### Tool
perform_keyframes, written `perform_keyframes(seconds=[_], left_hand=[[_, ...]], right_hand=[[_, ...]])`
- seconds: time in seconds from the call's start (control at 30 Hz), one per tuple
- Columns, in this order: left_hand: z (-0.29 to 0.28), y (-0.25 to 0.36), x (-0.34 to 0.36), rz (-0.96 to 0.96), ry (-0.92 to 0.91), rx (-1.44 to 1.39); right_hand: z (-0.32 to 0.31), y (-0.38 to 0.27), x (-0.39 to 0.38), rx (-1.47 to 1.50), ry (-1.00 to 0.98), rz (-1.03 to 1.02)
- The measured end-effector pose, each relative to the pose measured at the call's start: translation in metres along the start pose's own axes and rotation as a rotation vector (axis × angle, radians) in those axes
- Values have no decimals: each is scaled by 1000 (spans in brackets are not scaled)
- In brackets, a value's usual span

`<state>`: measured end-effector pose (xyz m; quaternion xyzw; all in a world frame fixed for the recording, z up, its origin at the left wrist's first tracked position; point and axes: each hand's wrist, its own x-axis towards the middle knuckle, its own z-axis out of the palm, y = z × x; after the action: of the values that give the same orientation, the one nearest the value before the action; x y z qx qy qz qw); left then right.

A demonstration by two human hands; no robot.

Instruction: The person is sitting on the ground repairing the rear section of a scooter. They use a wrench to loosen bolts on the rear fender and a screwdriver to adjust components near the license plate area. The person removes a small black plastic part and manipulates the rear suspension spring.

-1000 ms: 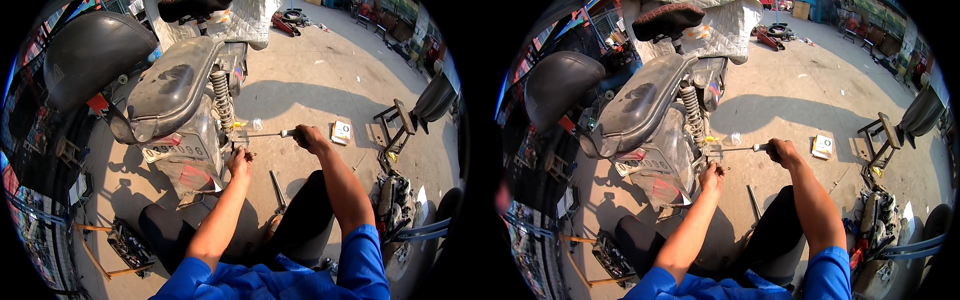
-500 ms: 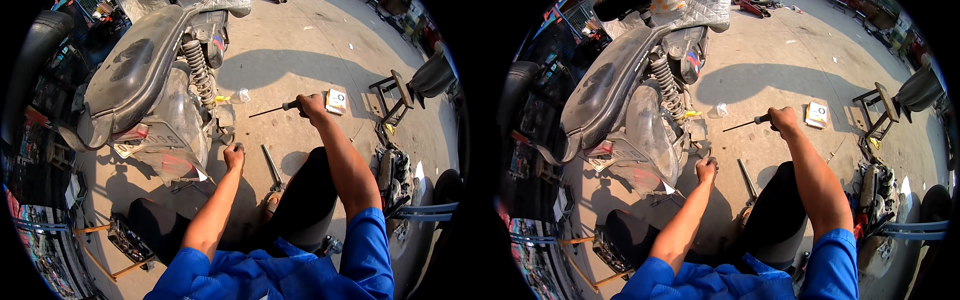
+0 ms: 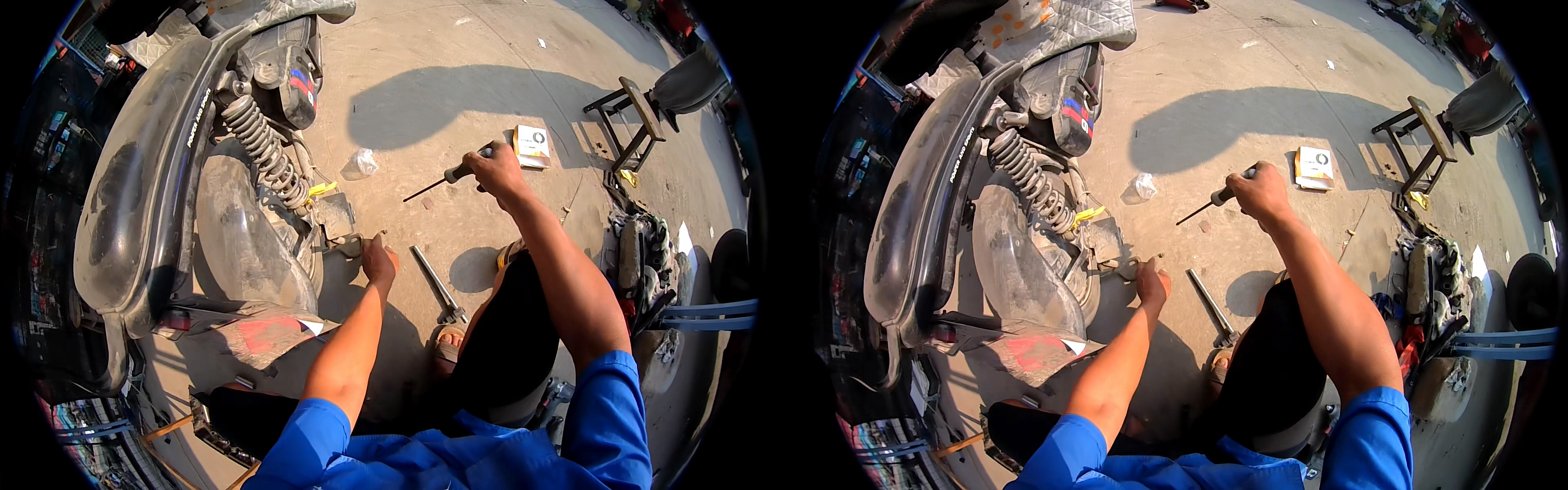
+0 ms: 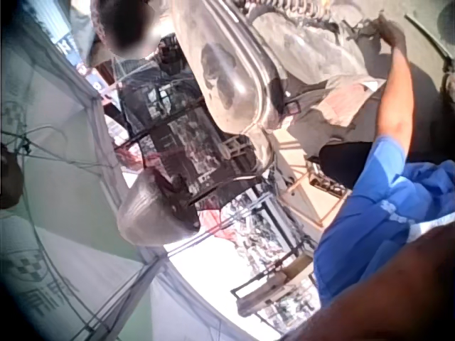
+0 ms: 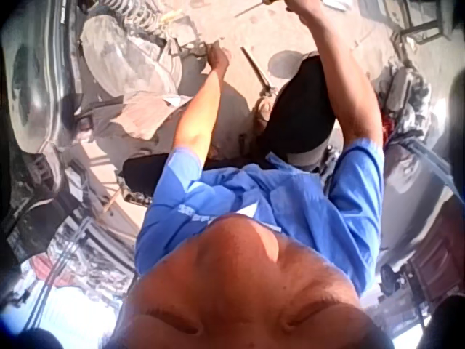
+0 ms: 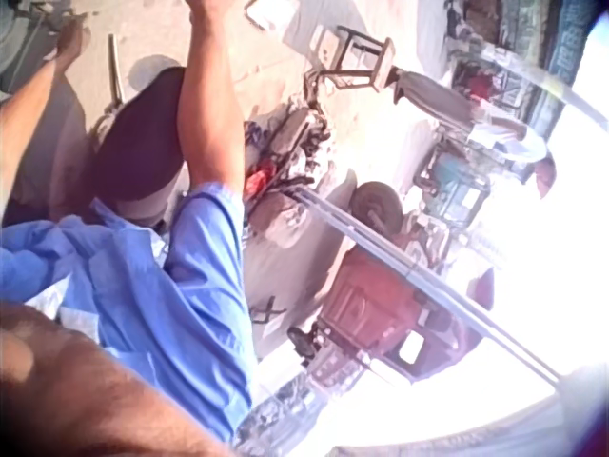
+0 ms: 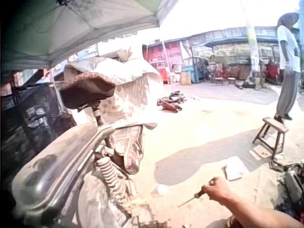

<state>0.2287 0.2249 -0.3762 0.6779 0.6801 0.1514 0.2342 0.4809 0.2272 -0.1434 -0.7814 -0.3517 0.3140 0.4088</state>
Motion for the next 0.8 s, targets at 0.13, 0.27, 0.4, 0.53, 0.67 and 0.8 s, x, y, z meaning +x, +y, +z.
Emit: perform_keyframes(seconds=[0.13,0.27,0.4,0.53,0.67,0.8], left_hand=[[14,-4,16,-45,-18,33],[19,-3,26,-111,-36,1],[17,7,29,-154,-35,-69],[8,18,33,-158,-76,-41],[16,12,36,-132,-25,-18],[28,8,29,-33,102,-175]], right_hand=[[2,-1,3,-42,-50,-18],[4,-13,-5,-42,-35,-23],[6,-19,-8,-48,-76,-45],[7,-18,-7,-51,-80,-59],[9,-18,-6,-45,-78,-62],[8,-20,-8,19,-70,-20]])
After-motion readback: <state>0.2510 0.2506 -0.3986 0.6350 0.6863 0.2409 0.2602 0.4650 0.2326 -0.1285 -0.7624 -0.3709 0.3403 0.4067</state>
